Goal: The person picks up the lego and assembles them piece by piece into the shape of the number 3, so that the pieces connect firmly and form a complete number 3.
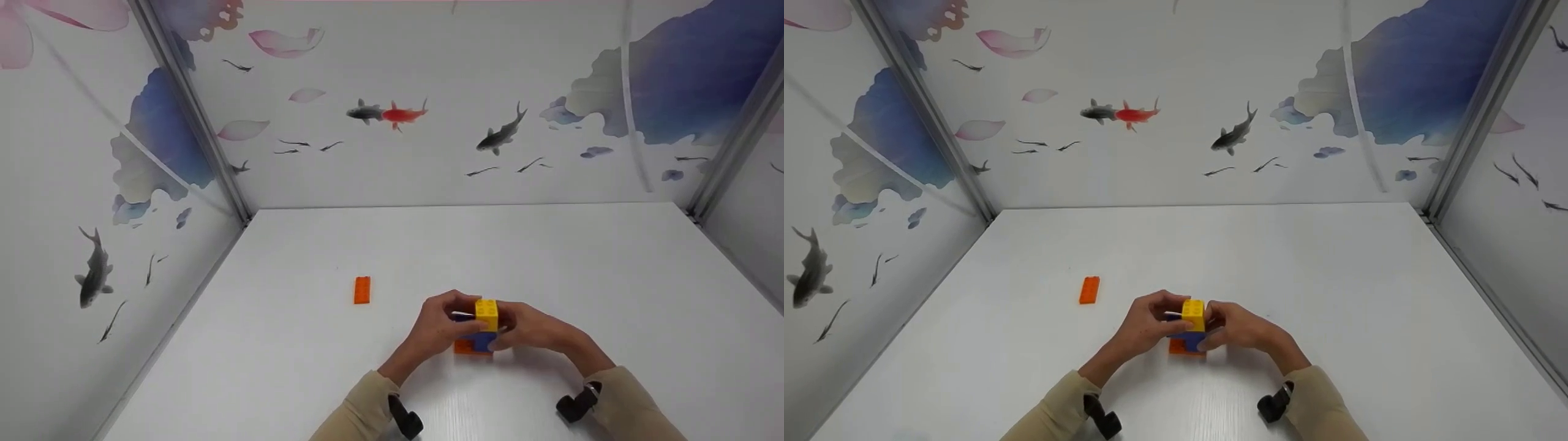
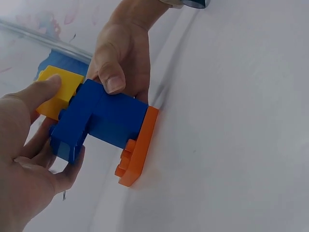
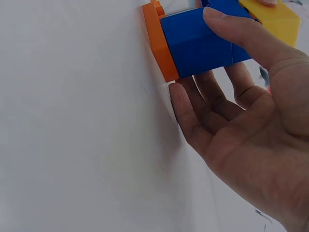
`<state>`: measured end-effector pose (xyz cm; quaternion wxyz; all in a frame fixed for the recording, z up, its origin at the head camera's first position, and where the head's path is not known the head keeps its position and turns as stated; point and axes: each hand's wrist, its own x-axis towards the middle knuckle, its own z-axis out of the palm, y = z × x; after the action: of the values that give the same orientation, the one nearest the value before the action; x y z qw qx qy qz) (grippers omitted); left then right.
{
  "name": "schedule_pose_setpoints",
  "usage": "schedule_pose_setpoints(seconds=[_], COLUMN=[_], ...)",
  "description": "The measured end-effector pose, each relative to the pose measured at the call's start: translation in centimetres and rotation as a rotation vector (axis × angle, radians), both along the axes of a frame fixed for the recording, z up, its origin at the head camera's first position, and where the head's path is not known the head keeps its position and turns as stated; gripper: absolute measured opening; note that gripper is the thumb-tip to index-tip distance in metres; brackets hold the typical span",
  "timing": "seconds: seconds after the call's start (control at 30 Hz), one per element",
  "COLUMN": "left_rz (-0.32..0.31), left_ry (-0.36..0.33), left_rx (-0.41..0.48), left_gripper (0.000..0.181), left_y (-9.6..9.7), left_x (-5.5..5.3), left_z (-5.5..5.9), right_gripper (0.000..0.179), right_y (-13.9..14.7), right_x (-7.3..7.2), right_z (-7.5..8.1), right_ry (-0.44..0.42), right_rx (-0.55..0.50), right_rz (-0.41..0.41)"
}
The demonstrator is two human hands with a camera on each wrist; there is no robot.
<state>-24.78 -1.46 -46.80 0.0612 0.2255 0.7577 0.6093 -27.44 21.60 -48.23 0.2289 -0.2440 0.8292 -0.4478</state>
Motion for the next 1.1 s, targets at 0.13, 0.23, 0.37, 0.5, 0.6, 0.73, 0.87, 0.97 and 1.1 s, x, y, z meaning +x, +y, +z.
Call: schedule_pose_setpoints(seconds=[0.13,0.23,0.37,0.5,0.6,0.73,0.87,0.97,1.1], left_rz=[0.005,0.01,-0.001,-0.003,0.008,0.001,-0.009,-0.015,-0.037], left_ry=[0.041,0.093,0.164,0.176,0.142,0.11,0.115,0.154,0.217], left_rx=[-0.038,-0.077,-0.117,-0.121,-0.103,-0.091,-0.106,-0.142,-0.197], left_gripper=[0.031,0.03,0.029,0.027,0.026,0.025,0.025,0.027,0.03], left_y=[0.04,0.01,-0.01,-0.09,-0.2,-0.2,-0.27,-0.32,-0.33], left_x=[0.0,-0.01,0.14,0.24,0.2,0.06,0.02,0.05,0.12], left_z=[0.15,0.38,0.43,0.15,-0.05,-0.09,-0.07,0.08,0.47], right_gripper=[0.071,0.072,0.07,0.069,0.068,0.067,0.067,0.067,0.065], right_y=[0.09,0.09,0.09,0.02,-0.03,0.03,0.02,0.0,0.06], right_x=[-0.05,-0.04,0.07,0.18,0.2,0.19,0.19,0.17,0.16], right_z=[0.07,0.2,0.26,0.2,0.1,0.11,0.04,-0.03,0.05], right_ry=[-0.022,-0.033,-0.035,-0.025,-0.012,-0.005,0.004,0.008,0.02], right_rx=[0.0,-0.006,-0.006,-0.001,-0.007,-0.01,-0.004,-0.002,0.002], right_rz=[-0.003,-0.003,-0.002,0.0,0.012,0.017,0.017,0.021,0.026])
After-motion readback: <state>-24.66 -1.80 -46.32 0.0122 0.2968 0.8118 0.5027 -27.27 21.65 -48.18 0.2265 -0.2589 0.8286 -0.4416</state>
